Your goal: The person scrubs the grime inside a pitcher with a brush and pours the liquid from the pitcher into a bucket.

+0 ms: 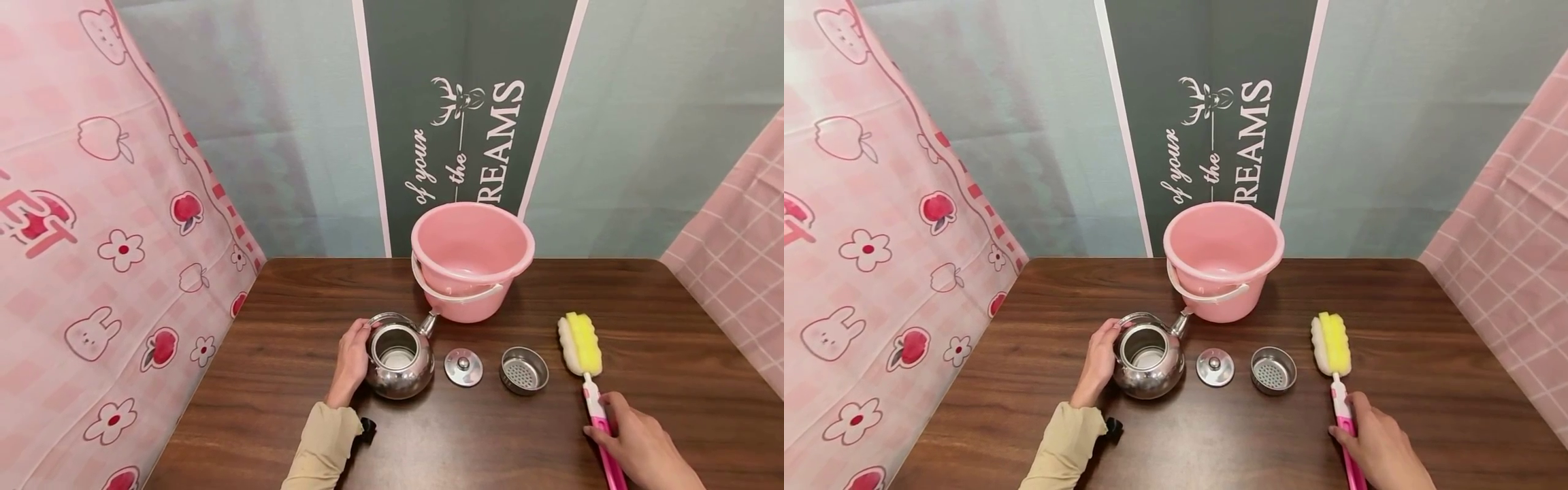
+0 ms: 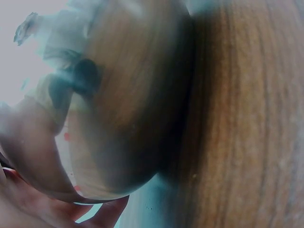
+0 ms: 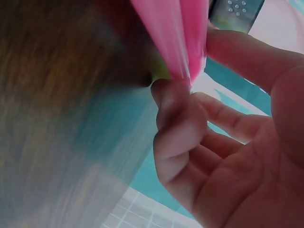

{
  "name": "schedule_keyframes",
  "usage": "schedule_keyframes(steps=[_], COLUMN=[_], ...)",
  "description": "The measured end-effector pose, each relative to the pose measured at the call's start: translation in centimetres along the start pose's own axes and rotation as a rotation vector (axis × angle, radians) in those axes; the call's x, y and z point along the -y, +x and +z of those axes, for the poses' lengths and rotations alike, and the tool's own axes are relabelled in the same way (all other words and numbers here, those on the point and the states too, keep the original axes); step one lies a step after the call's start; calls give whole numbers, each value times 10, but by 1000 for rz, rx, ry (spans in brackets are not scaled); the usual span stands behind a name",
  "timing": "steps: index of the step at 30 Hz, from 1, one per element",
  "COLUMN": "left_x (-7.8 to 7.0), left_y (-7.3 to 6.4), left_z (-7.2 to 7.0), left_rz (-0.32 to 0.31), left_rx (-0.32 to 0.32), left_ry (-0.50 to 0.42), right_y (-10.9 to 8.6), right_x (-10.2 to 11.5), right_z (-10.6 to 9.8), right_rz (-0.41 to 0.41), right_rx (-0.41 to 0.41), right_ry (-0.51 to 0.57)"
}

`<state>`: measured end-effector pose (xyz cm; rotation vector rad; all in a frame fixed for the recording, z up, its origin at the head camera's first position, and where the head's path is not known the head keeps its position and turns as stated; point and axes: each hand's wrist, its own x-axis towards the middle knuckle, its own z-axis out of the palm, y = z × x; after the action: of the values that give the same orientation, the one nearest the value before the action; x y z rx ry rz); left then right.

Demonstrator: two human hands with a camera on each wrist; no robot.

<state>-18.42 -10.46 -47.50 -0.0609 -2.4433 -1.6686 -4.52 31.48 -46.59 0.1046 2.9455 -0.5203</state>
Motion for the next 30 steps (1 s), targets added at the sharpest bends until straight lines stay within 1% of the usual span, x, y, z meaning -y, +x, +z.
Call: schedule_keyframes(steps=[8,15,16,19,23,26,30], left_x=[-2,-3,-3,-3,-3,-3,-2], left_y=[1,0,0,0,-1,0,0], left_z=[0,-1,-1,-1,-1,-1,-1], left_rz=[-3,-6,-5,-6,-11,-16,-13], left_rx=[0,3,3,4,3,0,-2], left_ry=[-11,-9,-10,-14,-10,-7,-6], right_y=[-1,1,1,1,1,1,-1], right_x=[0,2,3,2,0,-1,-2], right_z=[0,-6,-7,-8,-7,-7,-7], right_rz=[-5,46,51,49,39,34,17], right_rx=[-20,33,30,18,-20,-28,-18], right_ry=[4,7,9,8,5,13,37])
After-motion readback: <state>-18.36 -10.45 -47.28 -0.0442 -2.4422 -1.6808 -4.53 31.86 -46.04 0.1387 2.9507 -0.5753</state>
